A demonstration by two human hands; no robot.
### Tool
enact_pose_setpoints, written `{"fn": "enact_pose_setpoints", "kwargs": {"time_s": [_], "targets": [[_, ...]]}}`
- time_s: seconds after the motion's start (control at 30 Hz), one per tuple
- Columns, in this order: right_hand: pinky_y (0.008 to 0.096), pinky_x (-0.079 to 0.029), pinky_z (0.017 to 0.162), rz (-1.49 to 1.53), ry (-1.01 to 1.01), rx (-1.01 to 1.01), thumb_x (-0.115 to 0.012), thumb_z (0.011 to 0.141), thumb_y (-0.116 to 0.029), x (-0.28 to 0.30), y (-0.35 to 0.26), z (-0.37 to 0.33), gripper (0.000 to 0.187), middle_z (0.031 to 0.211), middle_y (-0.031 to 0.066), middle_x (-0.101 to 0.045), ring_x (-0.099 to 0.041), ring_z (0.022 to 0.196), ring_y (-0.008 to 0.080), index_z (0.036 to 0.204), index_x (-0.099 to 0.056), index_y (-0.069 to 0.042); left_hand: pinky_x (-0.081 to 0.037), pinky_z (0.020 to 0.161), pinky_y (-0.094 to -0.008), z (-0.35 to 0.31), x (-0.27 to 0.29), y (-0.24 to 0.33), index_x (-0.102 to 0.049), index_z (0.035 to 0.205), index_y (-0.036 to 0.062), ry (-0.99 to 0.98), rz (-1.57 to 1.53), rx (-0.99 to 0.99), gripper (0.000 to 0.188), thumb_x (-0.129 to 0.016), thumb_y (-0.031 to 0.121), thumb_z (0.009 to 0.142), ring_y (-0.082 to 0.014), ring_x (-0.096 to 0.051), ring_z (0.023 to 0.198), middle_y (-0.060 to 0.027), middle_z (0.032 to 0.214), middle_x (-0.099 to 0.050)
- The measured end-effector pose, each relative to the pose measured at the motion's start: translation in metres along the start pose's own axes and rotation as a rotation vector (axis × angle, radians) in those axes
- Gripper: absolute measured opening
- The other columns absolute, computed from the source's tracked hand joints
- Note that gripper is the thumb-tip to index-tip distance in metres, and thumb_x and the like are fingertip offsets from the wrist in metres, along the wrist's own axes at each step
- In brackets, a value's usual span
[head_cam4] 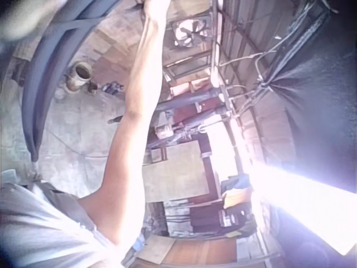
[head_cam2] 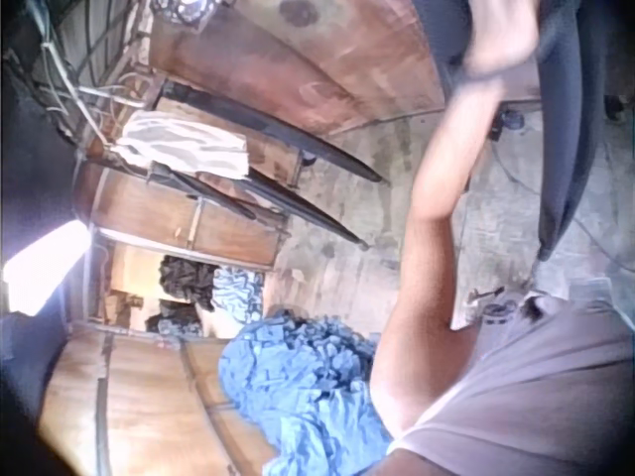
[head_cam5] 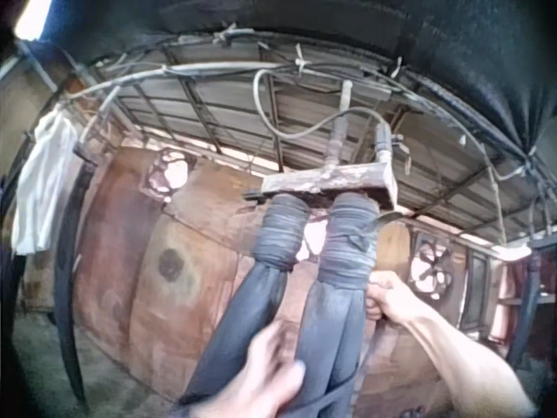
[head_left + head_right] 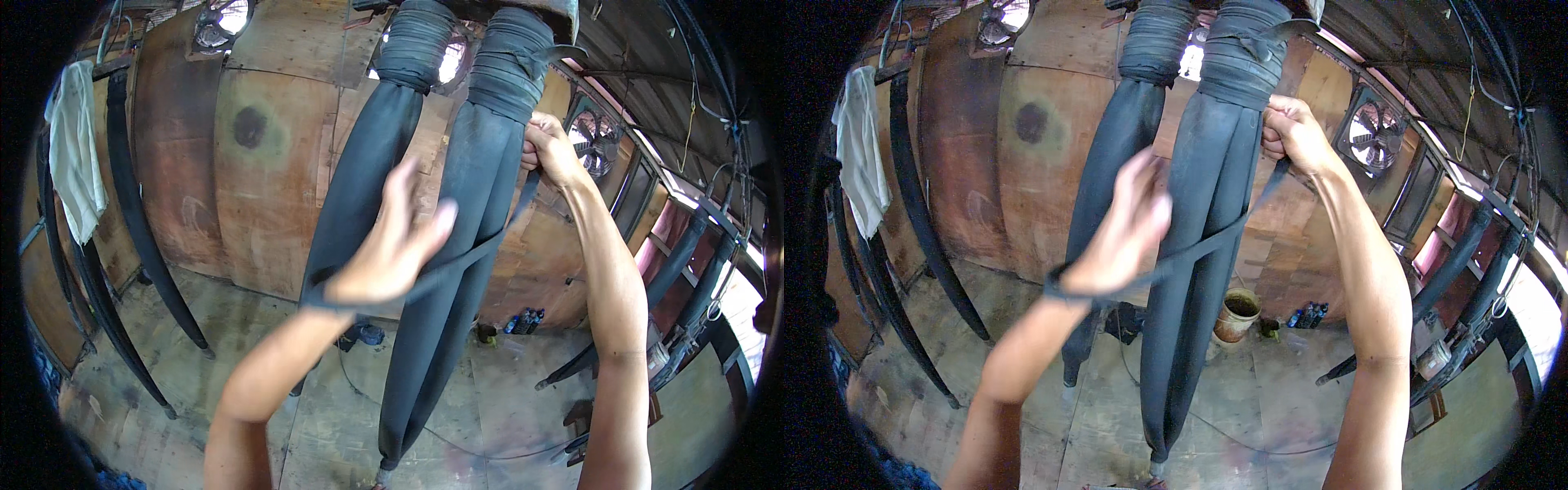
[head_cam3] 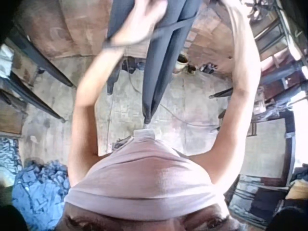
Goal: The person secures two hanging black cylindrical forms with black straps, then picks up a pair of light blue jeans from a pile and places them over the forms. The person uses a spray gun to apply a mist to the jeans while they are mounted on the forms.
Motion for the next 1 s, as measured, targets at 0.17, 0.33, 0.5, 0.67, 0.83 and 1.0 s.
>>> {"fn": "enact_pose_setpoints", "kwargs": {"time_s": [0.17, 0.33, 0.5, 0.67, 0.83, 1.0], "targets": [[0.0229, -0.021, 0.044, -0.007, 0.051, -0.004, -0.046, 0.097, -0.004, -0.004, 0.005, 0.004, 0.022, 0.059, -0.0061, -0.034, -0.028, 0.047, 0.0041, 0.076, -0.046, -0.011, -0.033, 0.112, -0.0458, -0.172, 0.029, 0.031, -0.032, 0.142, -0.0071, -0.700, 0.634, 0.241, 0.071, -0.067, 0.025, 0.090, -0.0379, -0.038, 0.133, -0.0305, 0.143, -0.037], [0.0230, -0.022, 0.044, -0.113, 0.096, 0.005, -0.050, 0.097, -0.008, -0.017, -0.005, -0.003, 0.023, 0.059, -0.0073, -0.034, -0.029, 0.048, 0.0040, 0.075, -0.047, -0.011, -0.055, 0.086, -0.0338, -0.071, 0.060, 0.060, -0.063, 0.122, 0.0000, -0.209, 0.337, 0.029, 0.040, -0.075, 0.014, 0.087, -0.0176, -0.066, 0.088, -0.0091, 0.098, -0.069], [0.0227, -0.026, 0.047, -0.373, 0.137, 0.002, -0.052, 0.099, -0.012, -0.024, -0.024, -0.010, 0.020, 0.061, -0.0074, -0.040, -0.032, 0.052, 0.0030, 0.079, -0.054, -0.010, -0.051, 0.096, -0.0372, 0.117, 0.036, 0.023, -0.053, 0.134, -0.0055, -0.206, -0.029, 0.247, 0.092, -0.075, 0.064, 0.076, -0.0284, -0.062, 0.114, -0.0218, 0.124, -0.063], [0.0274, -0.045, 0.072, -0.737, 0.226, 0.107, -0.053, 0.100, -0.017, -0.025, -0.053, -0.028, 0.023, 0.083, 0.0062, -0.068, -0.056, 0.077, 0.0117, 0.105, -0.065, 0.001, -0.059, 0.086, -0.0397, 0.132, 0.003, -0.007, -0.061, 0.123, -0.0037, -0.518, -0.797, 0.318, 0.075, -0.068, 0.058, 0.081, -0.0263, -0.070, 0.093, -0.0203, 0.105, -0.069], [0.0289, -0.042, 0.070, -1.116, 0.126, 0.169, -0.057, 0.099, -0.027, 0.013, -0.111, -0.087, 0.031, 0.076, 0.0020, -0.059, -0.052, 0.075, 0.0109, 0.093, -0.069, 0.001, -0.060, 0.084, -0.0395, 0.141, -0.009, -0.010, -0.061, 0.120, -0.0047, -0.589, -0.806, 0.229, 0.075, -0.068, 0.055, 0.076, -0.0267, -0.070, 0.092, -0.0198, 0.106, -0.068], [0.0243, -0.032, 0.056, -1.021, 0.165, 0.075, -0.057, 0.100, -0.031, 0.043, -0.107, -0.106, 0.032, 0.069, -0.0037, -0.050, -0.041, 0.063, 0.0048, 0.092, -0.071, -0.004, -0.060, 0.082, -0.0386, 0.138, -0.021, -0.008, -0.059, 0.121, -0.0044, -0.592, -0.867, 0.221, 0.077, -0.066, 0.057, 0.075, -0.0258, -0.070, 0.091, -0.0193, 0.106, -0.067]]}}
Point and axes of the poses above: each hand's wrist, its own z-axis towards the middle knuckle, its own x-axis out of the back of the hand, y = z × x, the point moved 1 cm from there along z, towards the middle knuckle
